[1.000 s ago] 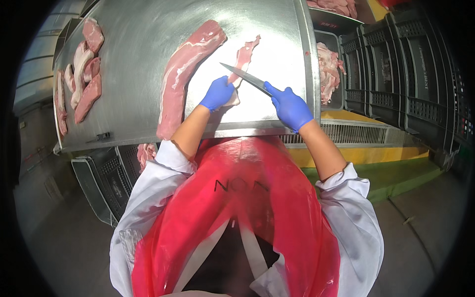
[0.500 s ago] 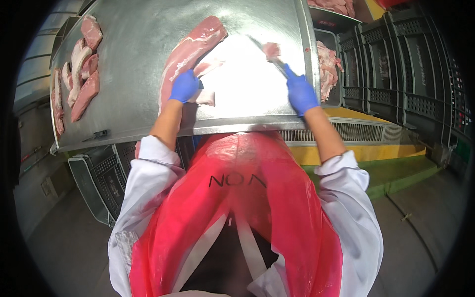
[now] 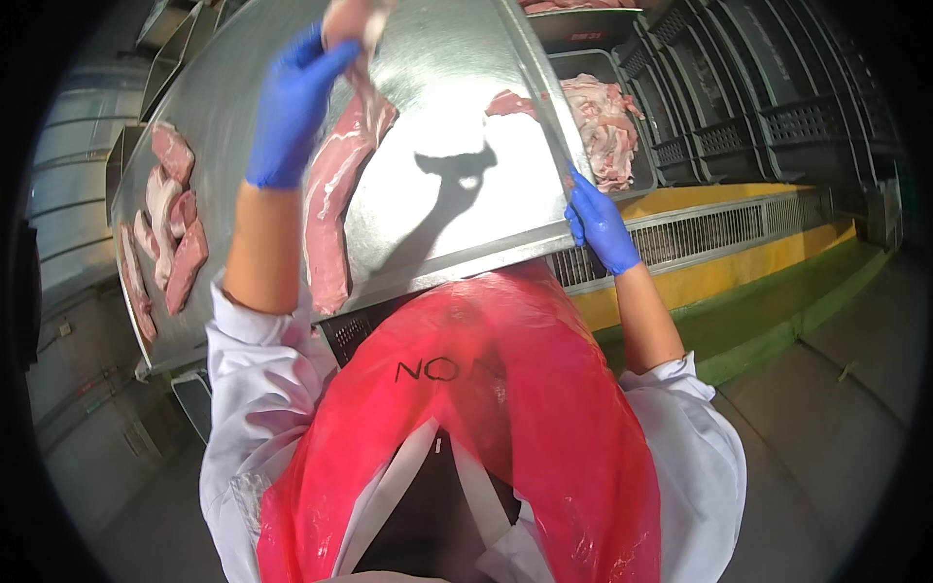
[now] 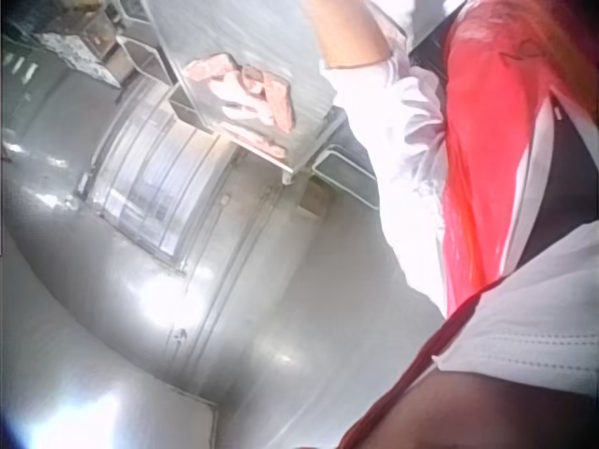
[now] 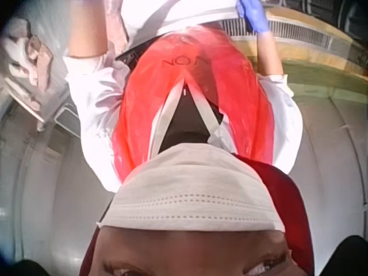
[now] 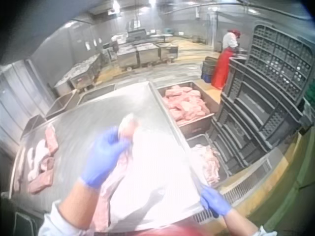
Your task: The person uses a knife to trim fat and connective tissue from large cuts of raw meat on a stainless steel table. They repeatedly slice along the meat, remove the trimmed pieces, and place them into a bin below the table. The process involves handling multiple pieces of meat sequentially.
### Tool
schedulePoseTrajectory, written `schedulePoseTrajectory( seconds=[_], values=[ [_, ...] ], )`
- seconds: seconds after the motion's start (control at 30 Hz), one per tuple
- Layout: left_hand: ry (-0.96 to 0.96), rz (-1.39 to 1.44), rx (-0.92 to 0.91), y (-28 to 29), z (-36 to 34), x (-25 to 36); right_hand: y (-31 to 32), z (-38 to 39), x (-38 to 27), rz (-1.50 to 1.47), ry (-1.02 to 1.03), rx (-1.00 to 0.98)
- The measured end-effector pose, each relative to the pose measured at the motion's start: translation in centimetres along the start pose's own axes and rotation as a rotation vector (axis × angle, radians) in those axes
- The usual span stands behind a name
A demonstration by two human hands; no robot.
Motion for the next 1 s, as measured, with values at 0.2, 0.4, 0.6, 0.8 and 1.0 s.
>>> schedulePoseTrajectory(
  seconds=[0.2, 0.4, 0.6, 0.8, 1.0],
  values=[
    [-0.361, -0.055, -0.169, -14.5, -10.4, 5.8, 6.4, 4.8, 2.4, -0.116, -0.028, 0.261],
    [-0.086, -0.776, -0.067, -19.4, -8.7, -18.1, 8.5, 9.4, 4.8, -0.137, -0.136, 0.427],
    [-0.269, -1.014, -0.449, -13.7, 5.0, -26.4, 8.1, 11.7, 7.2, 0.029, -0.094, 0.488],
    [-0.026, -0.716, -0.048, 3.9, 17.3, -21.2, 0.8, 0.1, 5.8, 0.113, 0.041, 0.109],
    [0.207, -0.855, 0.547, 24.2, 40.0, -16.1, -27.0, -10.7, -7.3, 0.612, 0.246, -0.374]
  ],
)
Point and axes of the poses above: each hand's wrist, its own z-axis away from the middle knuckle, its own y-axis out of the back of the hand, x = y × z, the point moved 10 cm from there along -z, towards the middle knuckle, and after that the axes turned 10 degrees about z, right-handed, at the moved point
